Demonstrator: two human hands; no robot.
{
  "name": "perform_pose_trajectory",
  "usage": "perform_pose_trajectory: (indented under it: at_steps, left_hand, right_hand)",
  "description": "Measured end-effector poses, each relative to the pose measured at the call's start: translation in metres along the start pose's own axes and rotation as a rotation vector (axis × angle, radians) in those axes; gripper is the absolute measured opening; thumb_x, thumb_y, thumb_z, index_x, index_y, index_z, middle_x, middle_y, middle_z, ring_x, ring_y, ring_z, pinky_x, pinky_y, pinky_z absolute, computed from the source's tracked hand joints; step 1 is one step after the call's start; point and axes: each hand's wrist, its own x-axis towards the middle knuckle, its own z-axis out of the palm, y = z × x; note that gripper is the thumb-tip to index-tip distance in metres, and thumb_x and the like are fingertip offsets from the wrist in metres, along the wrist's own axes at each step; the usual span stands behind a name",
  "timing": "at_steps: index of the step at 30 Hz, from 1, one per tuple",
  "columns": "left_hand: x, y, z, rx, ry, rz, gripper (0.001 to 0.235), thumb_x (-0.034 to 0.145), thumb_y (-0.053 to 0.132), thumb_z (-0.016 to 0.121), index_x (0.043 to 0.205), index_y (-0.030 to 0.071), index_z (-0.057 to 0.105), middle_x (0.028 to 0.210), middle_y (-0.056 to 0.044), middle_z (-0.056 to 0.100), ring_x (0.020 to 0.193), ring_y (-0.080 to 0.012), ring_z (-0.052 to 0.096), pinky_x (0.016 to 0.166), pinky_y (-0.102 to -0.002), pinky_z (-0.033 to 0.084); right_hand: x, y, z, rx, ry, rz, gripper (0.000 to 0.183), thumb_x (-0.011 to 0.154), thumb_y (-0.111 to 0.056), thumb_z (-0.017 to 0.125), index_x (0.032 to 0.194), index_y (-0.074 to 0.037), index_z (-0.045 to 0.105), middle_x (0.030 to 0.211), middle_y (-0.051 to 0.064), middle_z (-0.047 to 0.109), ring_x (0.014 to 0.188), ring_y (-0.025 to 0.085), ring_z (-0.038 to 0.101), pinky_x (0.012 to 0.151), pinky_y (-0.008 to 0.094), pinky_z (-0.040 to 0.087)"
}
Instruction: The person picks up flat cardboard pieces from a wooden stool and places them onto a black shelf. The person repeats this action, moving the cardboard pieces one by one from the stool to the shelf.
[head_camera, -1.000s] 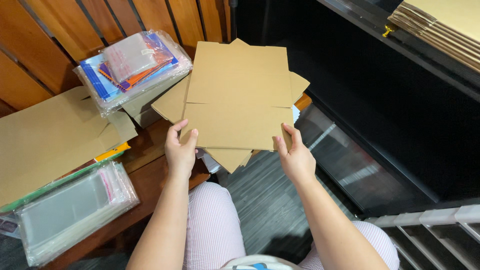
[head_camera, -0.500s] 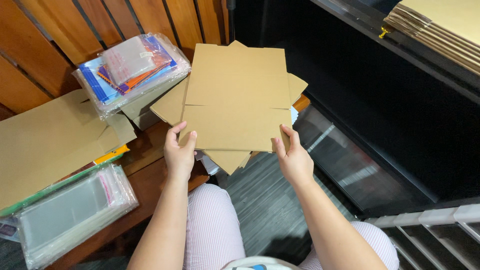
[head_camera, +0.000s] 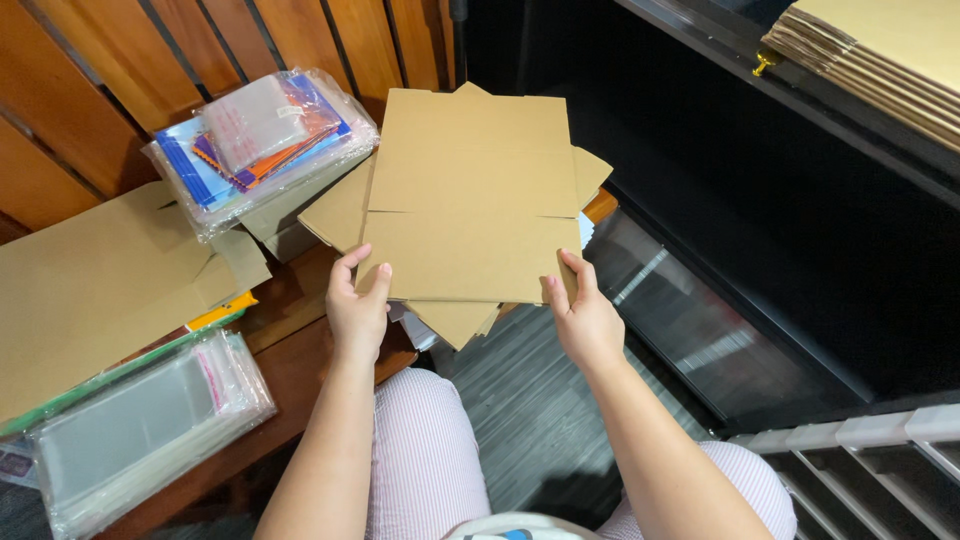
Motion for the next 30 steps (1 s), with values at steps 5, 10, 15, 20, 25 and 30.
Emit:
perform_pose_trajectory:
  at_steps: [5, 10, 15, 20, 25, 30]
  left_hand:
    - [-0.001, 0.0, 0.0, 0.01, 0.0, 0.003, 0.039, 0.093, 0.015, 0.076, 0.131, 0.016, 0.069, 0.106, -0.016, 0.073, 0.069, -0.0142, 0.064, 0.05, -0.022, 0.057]
    - [0.003, 0.0, -0.002, 0.008, -0.024, -0.005, 0.038, 0.093, 0.015, 0.075, 0.131, 0.014, 0.069, 0.093, -0.013, 0.073, 0.056, -0.0122, 0.059, 0.047, -0.023, 0.053]
    - [0.007, -0.002, -0.005, 0.01, -0.059, 0.001, 0.039, 0.092, 0.014, 0.076, 0.131, 0.013, 0.068, 0.086, -0.013, 0.072, 0.049, -0.0144, 0.06, 0.042, -0.023, 0.052]
    - [0.005, -0.001, -0.007, 0.007, -0.071, -0.026, 0.052, 0.094, 0.013, 0.074, 0.143, 0.006, 0.059, 0.081, -0.016, 0.069, 0.05, -0.0166, 0.062, 0.046, -0.027, 0.055]
    - [0.006, 0.001, -0.009, -0.011, -0.09, -0.054, 0.057, 0.094, 0.013, 0.074, 0.147, 0.001, 0.054, 0.075, -0.016, 0.068, 0.051, -0.0172, 0.062, 0.047, -0.028, 0.058]
    - [0.0, 0.009, -0.011, -0.079, -0.119, -0.072, 0.058, 0.096, 0.013, 0.073, 0.149, 0.0, 0.052, 0.077, -0.015, 0.066, 0.054, -0.015, 0.062, 0.048, -0.025, 0.058]
  right_hand:
    - [0.003, 0.005, 0.0, 0.02, -0.008, -0.001, 0.046, 0.104, -0.057, 0.045, 0.147, -0.042, 0.043, 0.126, 0.022, 0.071, 0.115, 0.044, 0.069, 0.096, 0.051, 0.053]
    - [0.01, 0.005, -0.004, 0.189, -0.013, 0.019, 0.049, 0.1, -0.052, 0.06, 0.146, -0.039, 0.051, 0.119, 0.022, 0.072, 0.092, 0.036, 0.074, 0.081, 0.038, 0.059]
    - [0.032, 0.029, 0.011, 0.422, 0.013, 0.006, 0.051, 0.093, -0.037, 0.076, 0.142, -0.032, 0.061, 0.091, 0.019, 0.071, 0.056, 0.023, 0.071, 0.055, 0.027, 0.061]
    - [0.041, 0.043, 0.021, 0.951, -0.026, 0.026, 0.08, 0.098, -0.012, 0.069, 0.162, 0.001, 0.022, 0.1, 0.026, 0.068, 0.058, 0.021, 0.069, 0.049, 0.027, 0.059]
    - [0.038, 0.041, 0.013, 1.233, -0.051, 0.074, 0.044, 0.098, -0.007, 0.066, 0.14, 0.005, 0.057, 0.091, 0.021, 0.074, 0.062, 0.021, 0.075, 0.055, 0.027, 0.064]
    - [0.033, 0.041, 0.001, 1.331, -0.063, 0.036, 0.044, 0.099, -0.005, 0.064, 0.142, 0.002, 0.056, 0.092, 0.022, 0.073, 0.066, 0.026, 0.076, 0.058, 0.029, 0.065]
